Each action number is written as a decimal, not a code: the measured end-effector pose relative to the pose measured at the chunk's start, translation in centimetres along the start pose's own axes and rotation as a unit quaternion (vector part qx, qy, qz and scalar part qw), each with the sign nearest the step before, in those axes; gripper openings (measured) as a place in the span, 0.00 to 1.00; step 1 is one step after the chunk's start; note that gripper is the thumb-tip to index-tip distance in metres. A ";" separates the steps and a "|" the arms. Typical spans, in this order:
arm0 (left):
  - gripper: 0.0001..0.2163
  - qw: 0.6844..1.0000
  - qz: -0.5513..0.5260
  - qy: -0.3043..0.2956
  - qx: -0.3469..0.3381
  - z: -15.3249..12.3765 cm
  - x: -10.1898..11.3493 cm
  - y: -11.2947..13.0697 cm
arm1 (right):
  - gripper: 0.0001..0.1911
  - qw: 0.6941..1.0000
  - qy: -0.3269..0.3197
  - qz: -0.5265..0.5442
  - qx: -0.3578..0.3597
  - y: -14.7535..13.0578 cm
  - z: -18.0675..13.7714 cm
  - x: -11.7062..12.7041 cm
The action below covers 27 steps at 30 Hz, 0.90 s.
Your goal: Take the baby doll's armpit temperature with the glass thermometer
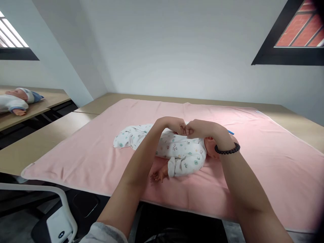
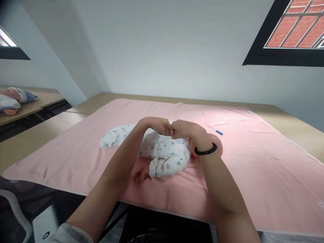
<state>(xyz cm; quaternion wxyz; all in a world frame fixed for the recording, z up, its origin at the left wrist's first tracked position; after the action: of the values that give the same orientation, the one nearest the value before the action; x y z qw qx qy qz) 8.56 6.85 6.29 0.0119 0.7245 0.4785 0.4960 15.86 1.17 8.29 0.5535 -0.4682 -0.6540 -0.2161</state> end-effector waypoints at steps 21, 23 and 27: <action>0.16 0.994 -0.064 0.084 -0.033 -3.0 0.2 0.6 | 0.12 1.000 -0.002 0.023 0.014 0.3 0.5 -0.3; 0.18 0.995 -0.056 0.078 -0.033 -2.9 0.2 1.1 | 0.10 0.999 -0.003 0.028 0.015 0.3 0.6 -0.3; 0.18 0.995 -0.045 0.078 -0.032 -2.7 0.5 1.5 | 0.09 0.999 -0.008 0.038 -0.014 0.3 0.1 -0.2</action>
<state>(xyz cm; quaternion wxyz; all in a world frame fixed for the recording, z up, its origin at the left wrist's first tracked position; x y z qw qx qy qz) 7.69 5.18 8.75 0.0203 0.6606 0.4943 0.5646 16.01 1.35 8.04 0.5492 -0.5017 -0.6377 -0.2000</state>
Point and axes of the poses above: each hand's wrist, its own z-axis towards the middle knuckle, its own x-axis out of the back of the hand, y = z × x, the point moved 7 cm from there along z, towards the middle knuckle, and after that the axes turned 14 degrees about x, right-handed, at the moved point
